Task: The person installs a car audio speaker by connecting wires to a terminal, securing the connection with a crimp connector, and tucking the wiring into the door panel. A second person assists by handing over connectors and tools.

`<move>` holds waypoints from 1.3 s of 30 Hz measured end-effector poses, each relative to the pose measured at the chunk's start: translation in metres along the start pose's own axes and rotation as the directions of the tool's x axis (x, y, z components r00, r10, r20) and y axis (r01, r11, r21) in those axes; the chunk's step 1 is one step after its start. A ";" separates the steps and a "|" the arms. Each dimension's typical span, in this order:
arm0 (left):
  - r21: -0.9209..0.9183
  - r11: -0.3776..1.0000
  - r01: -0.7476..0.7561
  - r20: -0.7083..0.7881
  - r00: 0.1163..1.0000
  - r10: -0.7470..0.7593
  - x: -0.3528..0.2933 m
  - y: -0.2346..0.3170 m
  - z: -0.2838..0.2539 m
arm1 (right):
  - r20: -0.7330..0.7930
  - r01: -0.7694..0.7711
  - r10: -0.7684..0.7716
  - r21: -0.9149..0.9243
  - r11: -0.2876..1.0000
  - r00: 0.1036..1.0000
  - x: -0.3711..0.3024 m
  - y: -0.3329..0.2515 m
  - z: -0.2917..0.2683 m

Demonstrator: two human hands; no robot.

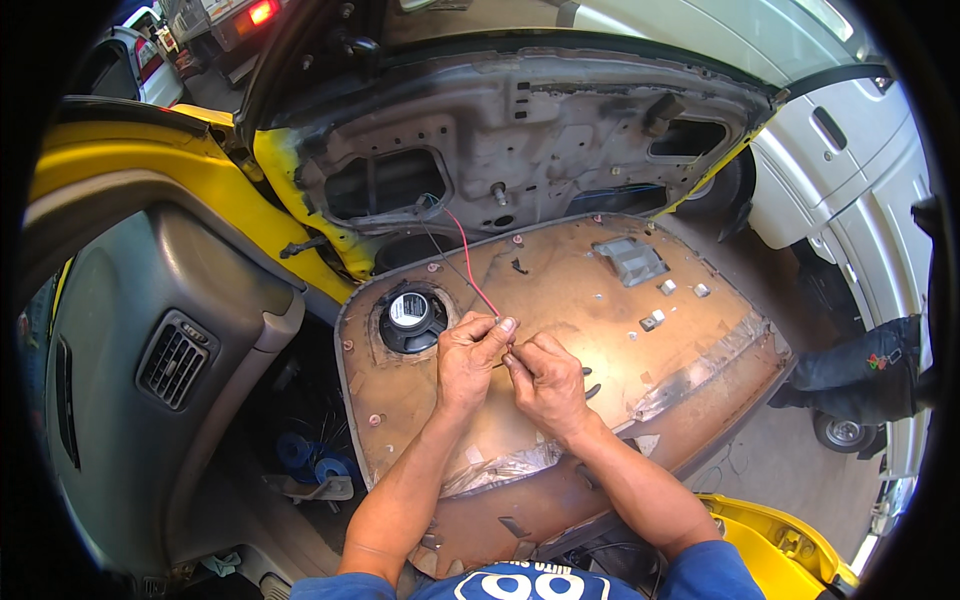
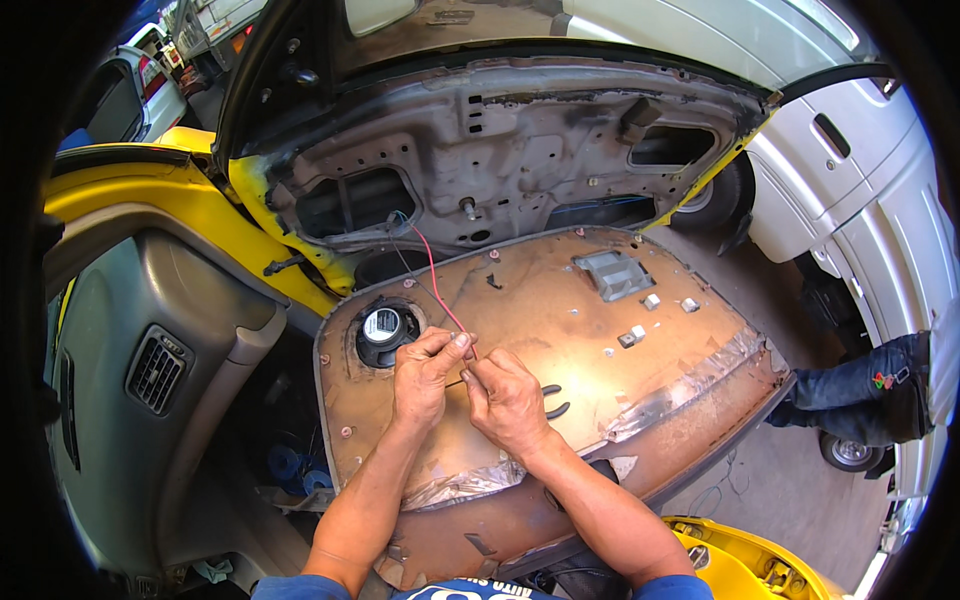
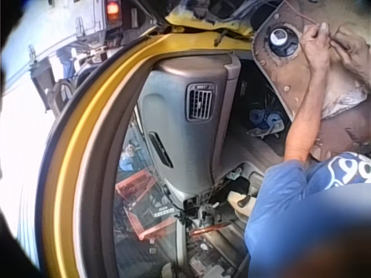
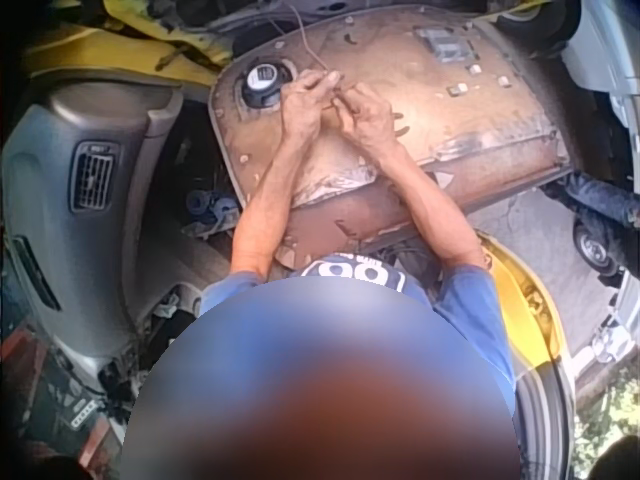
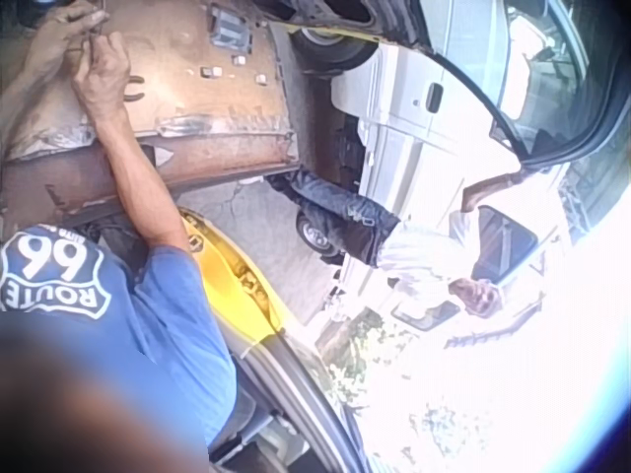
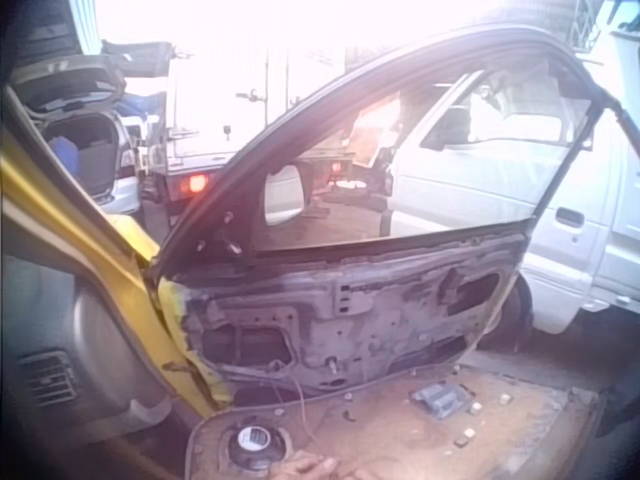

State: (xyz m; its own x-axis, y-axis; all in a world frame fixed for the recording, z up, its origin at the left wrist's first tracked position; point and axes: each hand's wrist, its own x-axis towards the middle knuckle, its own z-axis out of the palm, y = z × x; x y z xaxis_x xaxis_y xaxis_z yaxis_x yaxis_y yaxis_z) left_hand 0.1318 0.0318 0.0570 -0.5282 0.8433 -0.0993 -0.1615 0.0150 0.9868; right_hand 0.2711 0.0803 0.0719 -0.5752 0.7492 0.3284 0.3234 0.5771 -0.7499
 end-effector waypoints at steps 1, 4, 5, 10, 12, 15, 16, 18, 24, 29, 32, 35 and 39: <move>-0.008 1.000 -0.004 0.000 1.000 0.004 0.000 0.000 0.000 | 0.001 0.002 -0.002 -0.002 1.000 1.000 0.000 0.001 0.000; 0.023 1.000 -0.019 -0.013 1.000 0.020 0.000 0.000 -0.001 | 0.006 0.008 -0.008 -0.009 1.000 1.000 0.000 0.002 0.000; 0.024 1.000 -0.019 -0.023 1.000 0.019 0.001 0.000 -0.001 | 0.008 0.010 -0.010 -0.012 1.000 1.000 0.000 0.002 0.000; 0.016 1.000 0.015 -0.037 0.999 -0.014 0.001 0.004 0.002 | 0.005 -0.016 0.015 0.020 1.000 1.000 0.002 -0.002 -0.003; 0.027 0.999 0.022 0.003 1.000 -0.022 0.000 0.006 0.004 | 0.023 -0.054 0.053 0.043 0.998 0.998 0.007 -0.002 -0.007; 0.041 0.998 -0.054 -0.036 0.998 0.056 0.001 0.007 0.008 | 0.081 -0.141 0.129 0.159 0.977 0.988 0.022 0.004 -0.013; 0.049 0.994 -0.093 -0.065 0.993 0.097 0.000 0.007 0.008 | 0.092 -0.183 0.163 0.277 0.943 0.982 0.028 0.006 -0.013; 0.116 0.983 -0.143 -0.097 0.983 0.155 0.001 0.005 0.008 | 0.215 -0.269 0.189 0.449 0.852 0.958 0.041 0.012 -0.012; 0.207 0.978 0.001 -0.184 0.982 0.038 0.019 0.006 -0.027 | 0.332 -0.234 0.101 0.389 0.891 0.938 0.082 0.018 0.006; 0.520 0.849 0.091 -0.326 0.940 0.100 0.046 0.011 -0.100 | 0.456 0.087 -0.154 0.166 0.982 0.877 0.139 0.014 0.045; 0.787 0.588 0.185 -0.299 0.949 0.101 0.041 -0.008 -0.108 | 0.744 -0.162 0.053 0.075 0.984 0.666 0.173 0.027 0.075; 0.805 0.526 0.274 -0.291 0.955 -0.054 0.042 -0.022 -0.110 | 0.706 0.024 0.047 -0.091 0.996 0.706 0.187 0.047 0.105; 0.828 0.506 0.244 -0.253 0.966 -0.051 0.042 -0.028 -0.109 | 0.760 0.054 0.022 -0.075 0.996 0.650 0.185 0.077 0.113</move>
State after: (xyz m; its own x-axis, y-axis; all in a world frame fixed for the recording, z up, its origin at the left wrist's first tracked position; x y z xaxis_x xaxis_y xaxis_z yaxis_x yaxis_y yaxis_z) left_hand 0.0231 0.0084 0.0112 -0.7130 0.6780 -0.1787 0.4795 0.6575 0.5812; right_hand 0.1044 0.2266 0.0099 -0.9374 0.2525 -0.2399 0.3477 0.6394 -0.6858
